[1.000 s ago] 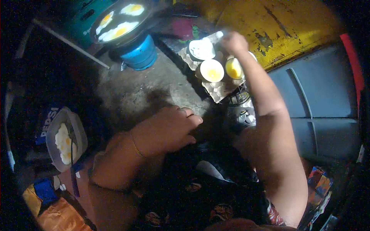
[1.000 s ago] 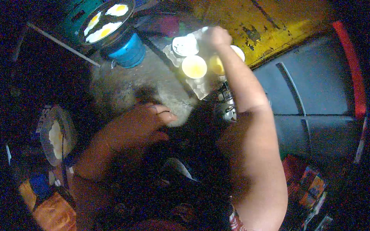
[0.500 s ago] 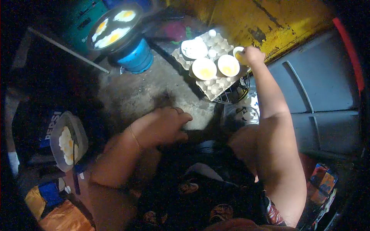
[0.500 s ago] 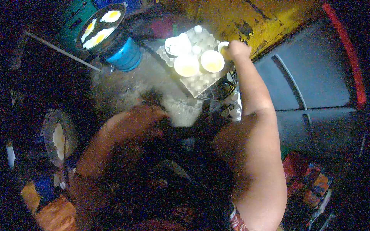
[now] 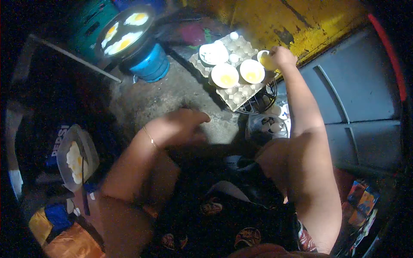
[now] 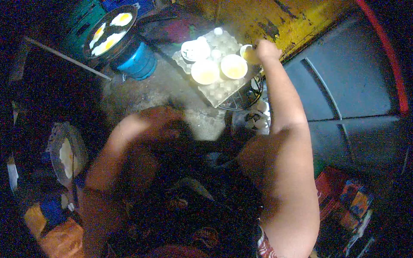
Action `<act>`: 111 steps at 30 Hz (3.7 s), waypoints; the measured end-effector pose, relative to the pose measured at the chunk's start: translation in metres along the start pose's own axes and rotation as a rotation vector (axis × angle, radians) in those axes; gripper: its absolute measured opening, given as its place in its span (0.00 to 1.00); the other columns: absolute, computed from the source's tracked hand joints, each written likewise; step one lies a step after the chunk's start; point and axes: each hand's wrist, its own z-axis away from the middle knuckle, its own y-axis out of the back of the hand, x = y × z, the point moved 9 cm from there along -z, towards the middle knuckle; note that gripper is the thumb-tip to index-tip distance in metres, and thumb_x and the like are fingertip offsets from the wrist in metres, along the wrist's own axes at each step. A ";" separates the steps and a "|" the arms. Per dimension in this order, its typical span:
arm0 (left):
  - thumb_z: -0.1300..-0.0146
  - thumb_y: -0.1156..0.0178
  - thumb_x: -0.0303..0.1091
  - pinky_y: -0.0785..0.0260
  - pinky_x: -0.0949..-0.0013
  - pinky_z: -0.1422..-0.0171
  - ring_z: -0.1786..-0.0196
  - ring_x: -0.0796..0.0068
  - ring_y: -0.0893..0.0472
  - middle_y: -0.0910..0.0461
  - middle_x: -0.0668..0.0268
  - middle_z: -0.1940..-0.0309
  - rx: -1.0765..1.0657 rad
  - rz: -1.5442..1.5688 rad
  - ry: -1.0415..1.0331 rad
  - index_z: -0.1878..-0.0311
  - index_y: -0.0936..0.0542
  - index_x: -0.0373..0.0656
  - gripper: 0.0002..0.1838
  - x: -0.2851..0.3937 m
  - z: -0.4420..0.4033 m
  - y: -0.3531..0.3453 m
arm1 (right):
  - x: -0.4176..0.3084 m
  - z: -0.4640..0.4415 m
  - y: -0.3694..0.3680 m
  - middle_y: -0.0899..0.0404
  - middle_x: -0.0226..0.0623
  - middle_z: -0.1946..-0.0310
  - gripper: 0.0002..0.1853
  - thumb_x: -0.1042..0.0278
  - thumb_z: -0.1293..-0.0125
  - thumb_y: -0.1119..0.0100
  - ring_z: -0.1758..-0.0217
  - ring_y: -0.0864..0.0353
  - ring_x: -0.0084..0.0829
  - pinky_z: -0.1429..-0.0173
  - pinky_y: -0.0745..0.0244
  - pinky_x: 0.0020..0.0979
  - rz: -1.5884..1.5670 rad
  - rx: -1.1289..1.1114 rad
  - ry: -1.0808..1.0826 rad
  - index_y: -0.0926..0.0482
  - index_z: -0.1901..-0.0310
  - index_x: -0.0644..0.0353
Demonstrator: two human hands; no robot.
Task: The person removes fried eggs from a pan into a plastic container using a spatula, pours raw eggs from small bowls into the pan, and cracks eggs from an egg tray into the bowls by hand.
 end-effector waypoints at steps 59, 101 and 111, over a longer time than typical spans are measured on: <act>0.43 0.36 0.44 0.28 0.50 0.44 0.49 0.46 0.21 0.20 0.51 0.51 0.901 -0.455 0.605 0.47 0.22 0.44 0.23 0.022 0.252 0.089 | -0.006 0.225 0.088 0.21 0.29 0.67 0.08 0.71 0.37 0.37 0.66 0.22 0.23 0.59 0.28 0.24 -1.851 -0.276 0.143 0.23 0.58 0.61; 0.36 0.38 0.34 0.29 0.75 0.76 0.75 0.77 0.21 0.19 0.62 0.68 1.352 1.287 0.781 0.59 0.25 0.38 0.10 -0.023 0.415 -0.006 | -0.070 0.245 0.096 0.18 0.29 0.62 0.07 0.62 0.35 0.37 0.62 0.21 0.25 0.56 0.28 0.31 -1.812 -0.411 0.166 0.23 0.59 0.50; 0.42 0.37 0.32 0.24 0.55 0.55 0.61 0.54 0.16 0.18 0.52 0.62 1.253 -0.301 0.735 0.49 0.25 0.41 0.18 -0.052 0.285 0.153 | -0.036 0.238 0.095 0.20 0.27 0.71 0.04 0.68 0.33 0.39 0.72 0.24 0.20 0.66 0.29 0.22 -1.829 -0.333 0.189 0.23 0.63 0.56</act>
